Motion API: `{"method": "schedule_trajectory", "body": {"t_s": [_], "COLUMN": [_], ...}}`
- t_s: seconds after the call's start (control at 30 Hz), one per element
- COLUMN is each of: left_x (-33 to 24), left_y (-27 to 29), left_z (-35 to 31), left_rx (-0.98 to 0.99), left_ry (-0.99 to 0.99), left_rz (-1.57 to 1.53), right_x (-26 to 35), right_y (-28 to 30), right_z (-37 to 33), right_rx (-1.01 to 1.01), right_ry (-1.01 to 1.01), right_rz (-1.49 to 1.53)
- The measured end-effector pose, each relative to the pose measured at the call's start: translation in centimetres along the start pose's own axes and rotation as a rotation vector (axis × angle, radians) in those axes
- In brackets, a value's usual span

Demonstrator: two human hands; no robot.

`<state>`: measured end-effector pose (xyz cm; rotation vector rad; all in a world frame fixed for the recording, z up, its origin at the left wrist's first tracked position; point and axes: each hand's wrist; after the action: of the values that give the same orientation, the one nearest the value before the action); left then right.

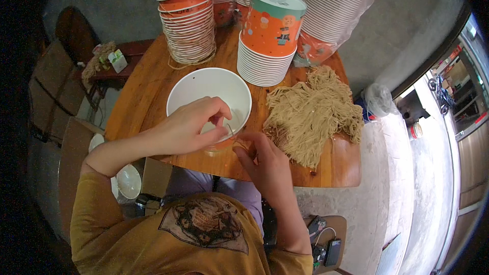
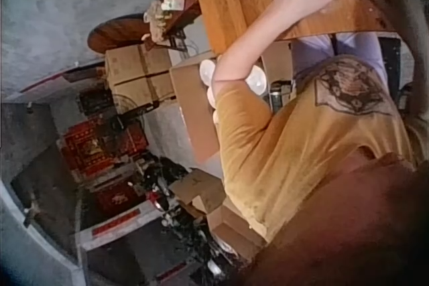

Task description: Threading elastic strings through paper cups to create handles for buckets.

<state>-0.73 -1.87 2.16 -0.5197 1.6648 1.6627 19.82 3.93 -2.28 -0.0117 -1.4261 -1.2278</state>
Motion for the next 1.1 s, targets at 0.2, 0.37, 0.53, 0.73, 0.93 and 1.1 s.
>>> {"method": "schedule_trajectory", "body": {"t_s": [0.2, 0.37, 0.53, 0.73, 0.93, 1.1], "left_x": [0.7, 1.4, 2.3, 2.2, 2.8, 2.6], "left_y": [0.2, 0.3, 1.7, 1.1, 0.4, 0.7], "left_z": [-2.3, -4.1, -5.0, -3.7, -2.1, -1.8], "left_rx": [0.124, -0.061, -0.143, -0.246, -0.207, -0.144], "left_ry": [-0.136, -0.282, -0.255, -0.139, -0.042, 0.034], "left_rz": [0.232, 0.452, 0.586, 0.445, 0.575, 0.458], "right_x": [0.9, 1.3, 1.6, 1.5, 1.3, 1.0], "right_y": [3.8, 3.0, 0.3, -1.5, -1.7, -2.0], "right_z": [0.4, 4.1, 7.5, 8.7, 8.6, 8.7], "right_rx": [0.115, 0.047, 0.130, 0.084, 0.093, -0.011], "right_ry": [-0.087, 0.195, 0.214, 0.279, 0.264, 0.239], "right_rz": [0.027, 0.004, -0.174, -0.217, -0.177, -0.246]}}
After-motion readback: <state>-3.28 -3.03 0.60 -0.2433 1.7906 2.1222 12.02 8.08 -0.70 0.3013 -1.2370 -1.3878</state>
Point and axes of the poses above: each hand's wrist, its own z-axis towards the middle knuckle, its own y-axis out of the back of the hand, x = y × z, and after that the axes turned 9 degrees about x, right-handed
